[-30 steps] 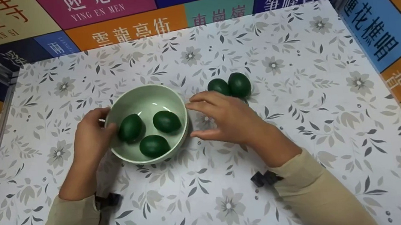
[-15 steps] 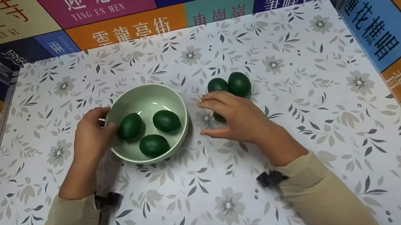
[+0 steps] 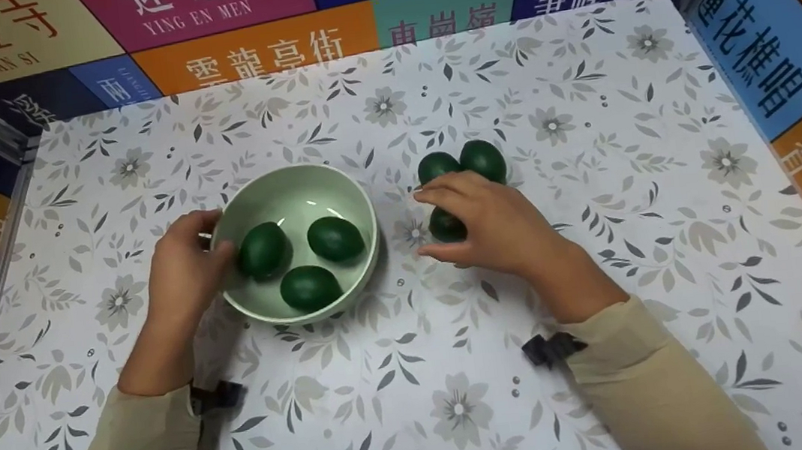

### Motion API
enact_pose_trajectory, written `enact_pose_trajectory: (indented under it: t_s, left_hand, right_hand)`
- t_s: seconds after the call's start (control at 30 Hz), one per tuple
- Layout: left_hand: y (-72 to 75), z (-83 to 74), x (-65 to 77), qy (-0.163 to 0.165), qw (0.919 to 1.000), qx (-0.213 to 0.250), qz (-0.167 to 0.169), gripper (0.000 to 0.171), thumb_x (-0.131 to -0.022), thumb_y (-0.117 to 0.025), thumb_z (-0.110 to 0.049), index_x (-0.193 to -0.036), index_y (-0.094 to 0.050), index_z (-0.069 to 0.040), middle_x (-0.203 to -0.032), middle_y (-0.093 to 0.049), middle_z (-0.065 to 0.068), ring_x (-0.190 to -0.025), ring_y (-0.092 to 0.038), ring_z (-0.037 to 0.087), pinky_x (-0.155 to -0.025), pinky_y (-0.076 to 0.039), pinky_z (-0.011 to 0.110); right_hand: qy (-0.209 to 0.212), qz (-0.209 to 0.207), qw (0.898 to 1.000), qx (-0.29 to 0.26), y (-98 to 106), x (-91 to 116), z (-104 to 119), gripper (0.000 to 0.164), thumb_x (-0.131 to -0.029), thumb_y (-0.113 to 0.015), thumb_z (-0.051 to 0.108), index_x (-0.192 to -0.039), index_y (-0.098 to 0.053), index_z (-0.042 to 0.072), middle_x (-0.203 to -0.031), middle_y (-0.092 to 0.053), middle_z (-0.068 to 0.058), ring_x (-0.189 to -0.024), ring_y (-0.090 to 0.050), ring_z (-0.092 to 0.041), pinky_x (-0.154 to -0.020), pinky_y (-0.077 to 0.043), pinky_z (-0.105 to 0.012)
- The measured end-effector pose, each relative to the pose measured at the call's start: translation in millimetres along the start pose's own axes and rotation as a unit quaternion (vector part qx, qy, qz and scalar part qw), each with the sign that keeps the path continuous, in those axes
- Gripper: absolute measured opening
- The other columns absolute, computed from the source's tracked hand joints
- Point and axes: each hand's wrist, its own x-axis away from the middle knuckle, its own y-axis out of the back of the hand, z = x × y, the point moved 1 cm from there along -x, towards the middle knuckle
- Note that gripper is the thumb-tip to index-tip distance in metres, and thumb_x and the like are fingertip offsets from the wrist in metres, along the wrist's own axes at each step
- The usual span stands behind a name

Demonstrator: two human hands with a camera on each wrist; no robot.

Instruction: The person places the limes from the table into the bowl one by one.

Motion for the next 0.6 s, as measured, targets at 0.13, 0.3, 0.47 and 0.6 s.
enact_pose_trajectory:
  t_s: [0.13,0.3,0.47,0.6]
  left_hand:
    - [0.7,-0.1,-0.4,0.002,1.0000,0.001,0.004,0.040,-0.091,-0.066,-0.013,-0.131,-0.068,-0.011,-0.123,-0.069,0.009,-0.106,-0.066,0.027,-0.088,-0.055,0.046]
    - [0.9,0.0,-0.5,0.000,1.0000,0.001,0.002,0.040,-0.090,-0.066,-0.013,-0.130,-0.068,-0.011,-0.121,-0.069,0.009,-0.104,-0.066,0.028,-0.087,-0.055,0.046]
    - [0.5,-0.8,0.3,0.002,1.0000,-0.001,0.000,0.039,-0.091,-0.066,-0.013,-0.130,-0.068,-0.012,-0.121,-0.069,0.008,-0.103,-0.067,0.026,-0.085,-0.055,0.045]
    - [0.1,-1.5,1.1,0.007,1.0000,-0.004,0.004,0.040,-0.093,-0.066,-0.013,-0.133,-0.067,-0.011,-0.122,-0.069,0.008,-0.105,-0.066,0.026,-0.085,-0.056,0.044]
  right_hand:
    - [-0.023,0.007,1.000,0.001,-0.6,0.1,-1.8,0.068,-0.075,-0.093,0.035,-0.134,-0.068,0.012,-0.137,-0.066,-0.007,-0.128,-0.060,-0.030,-0.104,-0.051,-0.048]
    - [-0.056,0.026,0.998,0.004,0.1,1.0,-4.3,0.066,-0.076,-0.092,0.037,-0.133,-0.069,0.013,-0.136,-0.065,-0.007,-0.126,-0.061,-0.032,-0.100,-0.052,-0.053]
    - [-0.074,0.047,0.996,0.022,2.4,1.7,-6.1,0.065,-0.078,-0.090,0.039,-0.134,-0.068,0.014,-0.136,-0.064,-0.007,-0.125,-0.061,-0.032,-0.096,-0.054,-0.055]
    - [-0.088,0.066,0.993,0.040,3.1,2.0,-7.5,0.064,-0.079,-0.088,0.042,-0.134,-0.068,0.015,-0.135,-0.064,-0.006,-0.122,-0.061,-0.031,-0.092,-0.054,-0.056]
